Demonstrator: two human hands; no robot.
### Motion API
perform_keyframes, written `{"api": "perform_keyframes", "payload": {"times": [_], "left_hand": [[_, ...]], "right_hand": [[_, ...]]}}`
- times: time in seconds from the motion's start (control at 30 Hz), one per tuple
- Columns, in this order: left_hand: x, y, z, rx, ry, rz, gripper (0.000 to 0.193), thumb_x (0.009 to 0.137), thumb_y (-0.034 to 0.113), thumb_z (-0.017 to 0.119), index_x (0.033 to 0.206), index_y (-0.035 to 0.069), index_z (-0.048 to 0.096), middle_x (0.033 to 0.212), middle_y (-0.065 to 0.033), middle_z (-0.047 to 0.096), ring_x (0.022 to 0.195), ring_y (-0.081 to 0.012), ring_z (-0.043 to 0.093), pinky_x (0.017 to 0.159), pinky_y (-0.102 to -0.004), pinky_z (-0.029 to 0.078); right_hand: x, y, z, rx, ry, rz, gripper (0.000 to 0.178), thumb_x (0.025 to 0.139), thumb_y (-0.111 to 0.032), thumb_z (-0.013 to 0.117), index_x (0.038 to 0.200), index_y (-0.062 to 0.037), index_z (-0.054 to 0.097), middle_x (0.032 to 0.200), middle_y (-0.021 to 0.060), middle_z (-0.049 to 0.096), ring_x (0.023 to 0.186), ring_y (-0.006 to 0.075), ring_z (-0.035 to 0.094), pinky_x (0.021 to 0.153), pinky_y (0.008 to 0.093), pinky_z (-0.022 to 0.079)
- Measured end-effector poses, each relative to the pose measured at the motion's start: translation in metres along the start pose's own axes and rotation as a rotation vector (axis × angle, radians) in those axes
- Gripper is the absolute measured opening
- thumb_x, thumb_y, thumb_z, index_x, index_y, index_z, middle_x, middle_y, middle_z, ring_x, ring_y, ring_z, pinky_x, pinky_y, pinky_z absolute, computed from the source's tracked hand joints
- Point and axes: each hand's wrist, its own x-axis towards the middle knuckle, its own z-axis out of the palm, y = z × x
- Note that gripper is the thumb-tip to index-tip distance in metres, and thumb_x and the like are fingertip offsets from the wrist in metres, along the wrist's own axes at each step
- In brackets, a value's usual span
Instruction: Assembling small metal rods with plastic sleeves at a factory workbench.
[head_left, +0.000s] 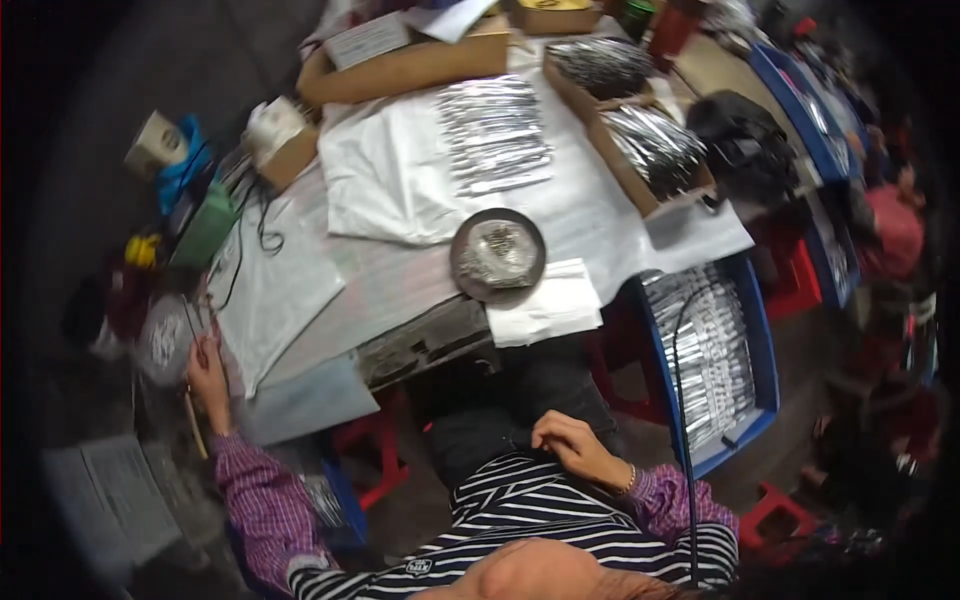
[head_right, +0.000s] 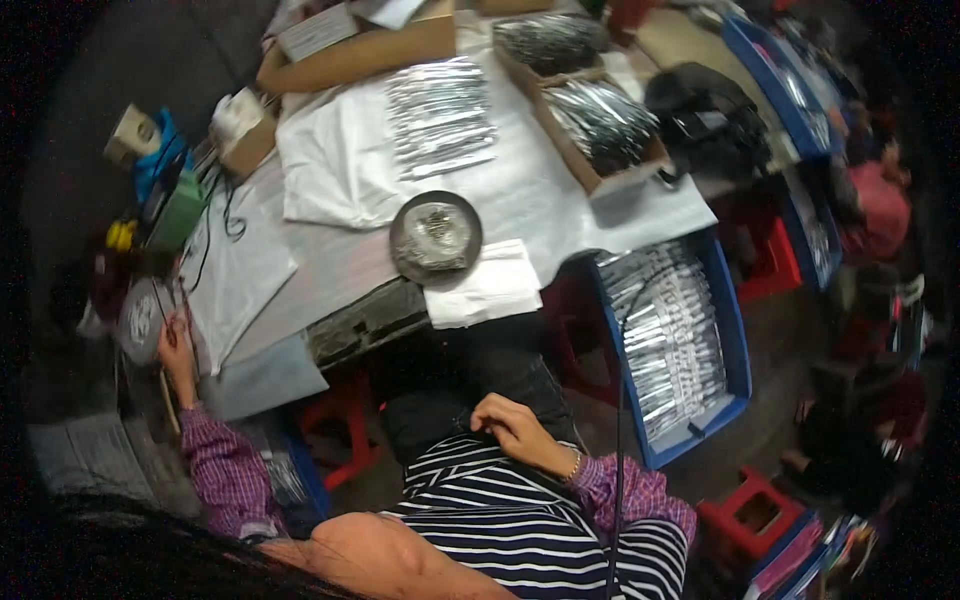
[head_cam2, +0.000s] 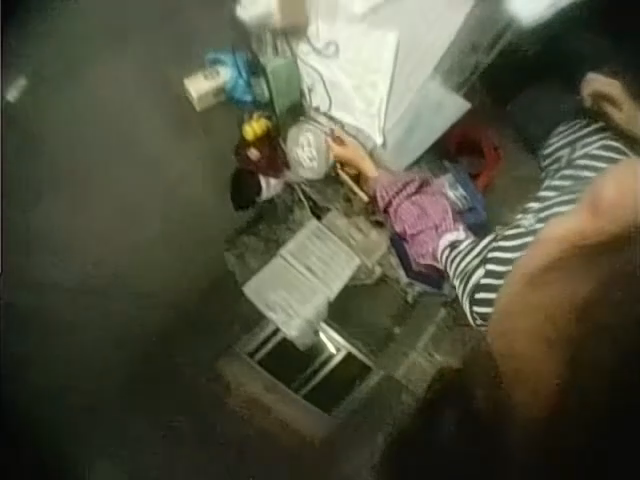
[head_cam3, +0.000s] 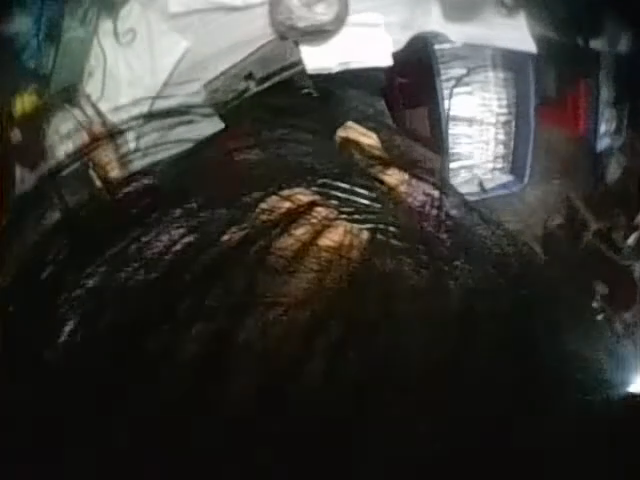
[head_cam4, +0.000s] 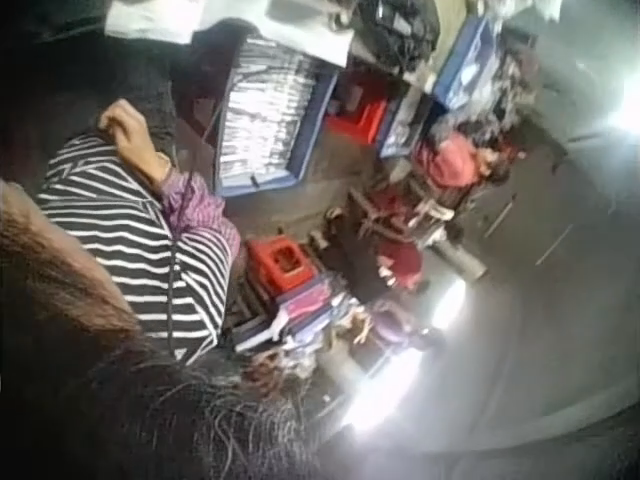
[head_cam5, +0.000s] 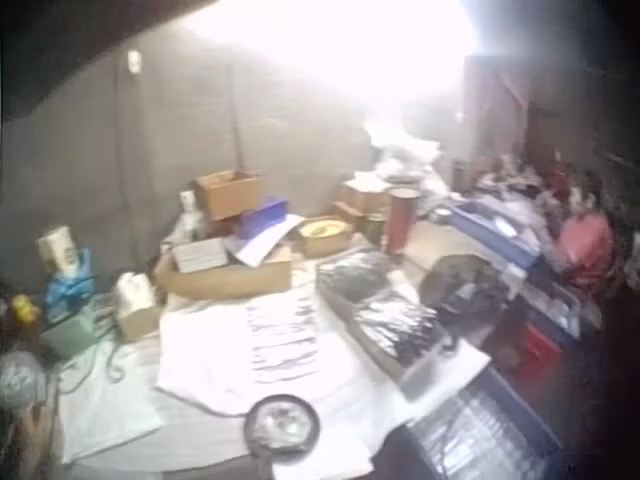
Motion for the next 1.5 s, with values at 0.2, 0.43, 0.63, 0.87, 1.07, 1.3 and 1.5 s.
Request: {"api": "perform_keyframes", "payload": {"times": [0.2,0.43,0.63,0.87,1.07,1.3,1.5], "left_hand": [[-0.002,0.195,0.128,-0.180,-0.497,0.096,0.021,0.089,0.010,0.057,0.108,0.003,0.062,0.080,-0.0036,0.064,0.072,-0.0118,0.061,0.065,-0.0252,0.048],[0.023,0.320,0.271,0.012,-0.469,0.565,0.018,0.079,0.012,0.064,0.096,0.006,0.066,0.085,-0.0117,0.066,0.073,-0.0263,0.063,0.064,-0.0330,0.048],[0.028,0.334,0.312,0.329,-0.340,0.516,0.016,0.078,0.024,0.065,0.088,0.012,0.065,0.085,-0.0081,0.065,0.081,-0.0288,0.062,0.067,-0.0384,0.048],[0.024,0.341,0.317,0.400,-0.366,0.555,0.017,0.080,0.024,0.062,0.092,0.013,0.060,0.087,-0.0075,0.064,0.077,-0.0325,0.062,0.063,-0.0429,0.047],[0.014,0.342,0.315,0.491,-0.343,0.607,0.015,0.079,0.018,0.062,0.093,0.013,0.059,0.084,-0.0070,0.063,0.075,-0.0310,0.062,0.061,-0.0416,0.045],[0.016,0.331,0.320,0.405,-0.269,0.601,0.011,0.076,0.017,0.062,0.086,0.013,0.061,0.081,-0.0073,0.064,0.072,-0.0311,0.062,0.062,-0.0420,0.047],[0.021,0.327,0.290,0.078,-0.262,0.430,0.010,0.075,0.014,0.065,0.083,0.008,0.064,0.068,-0.0090,0.062,0.061,-0.0259,0.060,0.055,-0.0357,0.044]], "right_hand": [[-0.003,0.010,0.000,-0.116,-0.085,-0.058,0.032,0.066,0.015,0.042,0.090,0.0002,0.058,0.087,0.0107,0.054,0.077,0.0253,0.057,0.067,0.0294,0.047],[-0.007,0.022,-0.008,-0.197,-0.049,-0.070,0.031,0.068,0.014,0.043,0.090,0.0001,0.059,0.086,0.0112,0.056,0.073,0.0257,0.058,0.064,0.0301,0.048],[-0.005,0.031,-0.011,-0.051,0.012,-0.039,0.030,0.069,0.013,0.043,0.092,0.0012,0.058,0.088,0.0118,0.057,0.075,0.0251,0.060,0.066,0.0289,0.050],[-0.003,0.039,-0.016,-0.024,0.035,-0.048,0.027,0.069,0.011,0.045,0.089,0.0016,0.059,0.084,0.0110,0.058,0.068,0.0232,0.059,0.064,0.0289,0.049],[-0.003,0.041,-0.014,-0.013,0.052,-0.050,0.027,0.068,0.011,0.046,0.089,0.0010,0.061,0.082,0.0106,0.058,0.065,0.0205,0.058,0.063,0.0286,0.049],[0.000,0.041,-0.011,-0.007,0.032,-0.031,0.028,0.069,0.011,0.046,0.090,0.0008,0.061,0.083,0.0097,0.059,0.064,0.0180,0.058,0.062,0.0275,0.049],[-0.002,0.040,-0.015,0.101,-0.013,0.066,0.028,0.078,0.012,0.044,0.097,0.0026,0.062,0.085,0.0091,0.060,0.070,0.0121,0.059,0.065,0.0236,0.048]]}}
